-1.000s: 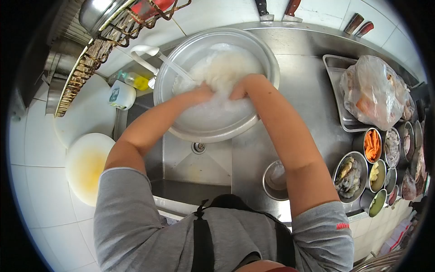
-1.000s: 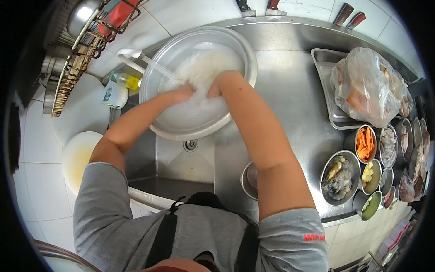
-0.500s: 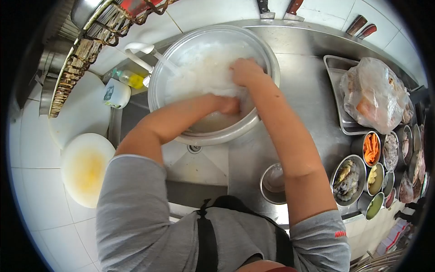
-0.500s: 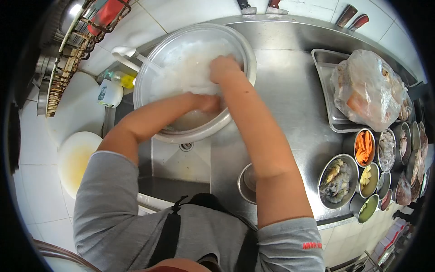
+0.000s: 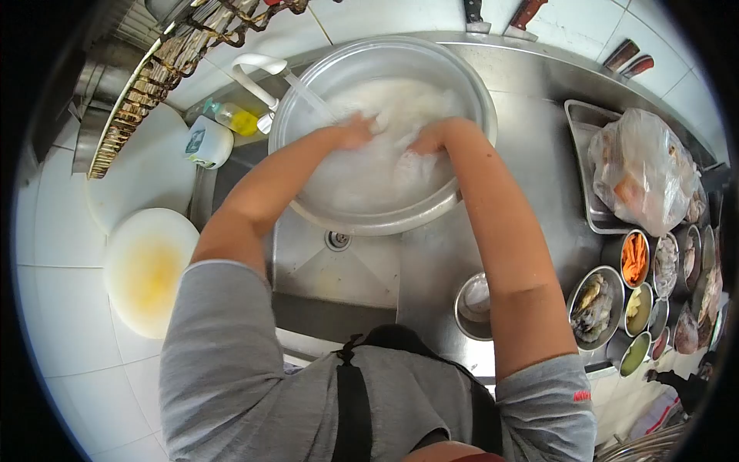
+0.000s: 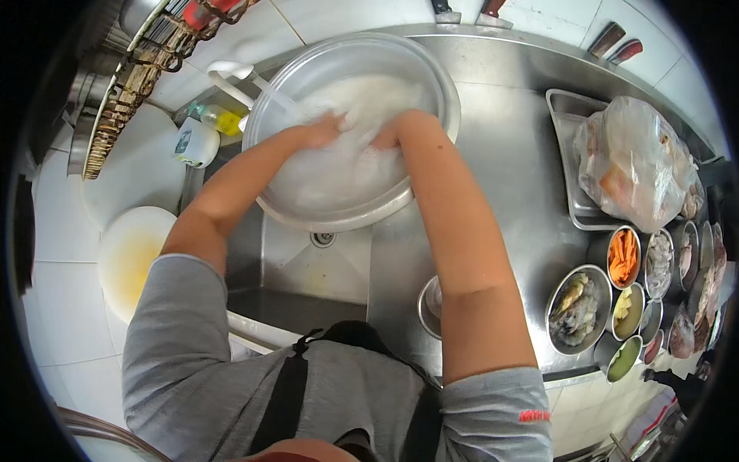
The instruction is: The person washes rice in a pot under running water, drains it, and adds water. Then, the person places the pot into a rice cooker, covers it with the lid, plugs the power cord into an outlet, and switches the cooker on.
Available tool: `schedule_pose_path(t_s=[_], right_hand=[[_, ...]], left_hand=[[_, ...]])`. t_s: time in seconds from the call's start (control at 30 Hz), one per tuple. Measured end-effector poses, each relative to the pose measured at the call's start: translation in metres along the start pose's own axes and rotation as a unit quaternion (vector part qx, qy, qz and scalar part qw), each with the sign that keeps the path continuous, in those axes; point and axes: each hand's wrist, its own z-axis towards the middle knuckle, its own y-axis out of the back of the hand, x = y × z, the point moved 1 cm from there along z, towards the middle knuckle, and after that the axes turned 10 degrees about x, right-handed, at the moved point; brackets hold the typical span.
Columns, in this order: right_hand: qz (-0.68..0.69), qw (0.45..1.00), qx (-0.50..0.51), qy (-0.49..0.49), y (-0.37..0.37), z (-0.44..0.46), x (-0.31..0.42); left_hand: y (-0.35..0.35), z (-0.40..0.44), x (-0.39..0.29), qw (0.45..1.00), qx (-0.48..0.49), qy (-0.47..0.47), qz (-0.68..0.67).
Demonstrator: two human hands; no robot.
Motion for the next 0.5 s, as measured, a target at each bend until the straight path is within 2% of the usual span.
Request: schedule_pose_path(t_s=[0.1,0.17,0.2,0.27,0.33,0.4,0.43,0.47,0.5], right_hand=[[0.019,0.995,0.099,-0.011,-0.004,0.002,-0.002],[0.037,0.993,0.111,-0.001,-0.007,-0.006,-0.001],[0.051,0.991,0.122,0.011,-0.008,-0.011,0.001],[0.076,0.986,0.146,0.035,-0.008,-0.023,0.007],[0.089,0.982,0.157,0.048,-0.007,-0.041,0.015],[0.066,0.989,-0.017,0.128,-0.004,-0.061,0.023],[0.067,0.990,-0.017,0.127,0.000,-0.058,0.021],[0.105,0.989,-0.060,0.082,0.009,-0.051,0.018],[0.142,0.984,-0.102,0.037,0.014,-0.045,0.016]], left_hand=[[-0.027,-0.030,-0.014,0.996,0.037,0.031,0.072],[-0.037,-0.058,-0.036,0.999,0.036,0.013,-0.032],[-0.037,-0.058,-0.037,0.999,0.037,0.013,-0.030],[-0.039,-0.063,-0.041,0.954,0.279,-0.071,0.079],[-0.036,-0.093,-0.046,0.969,0.211,-0.062,-0.116],[0.001,-0.144,-0.081,0.965,0.161,-0.050,-0.202],[0.030,-0.154,-0.089,0.958,0.214,-0.059,-0.183],[0.058,-0.156,-0.091,0.947,0.267,-0.067,-0.165],[0.076,-0.156,-0.087,0.965,0.260,-0.036,-0.025]])
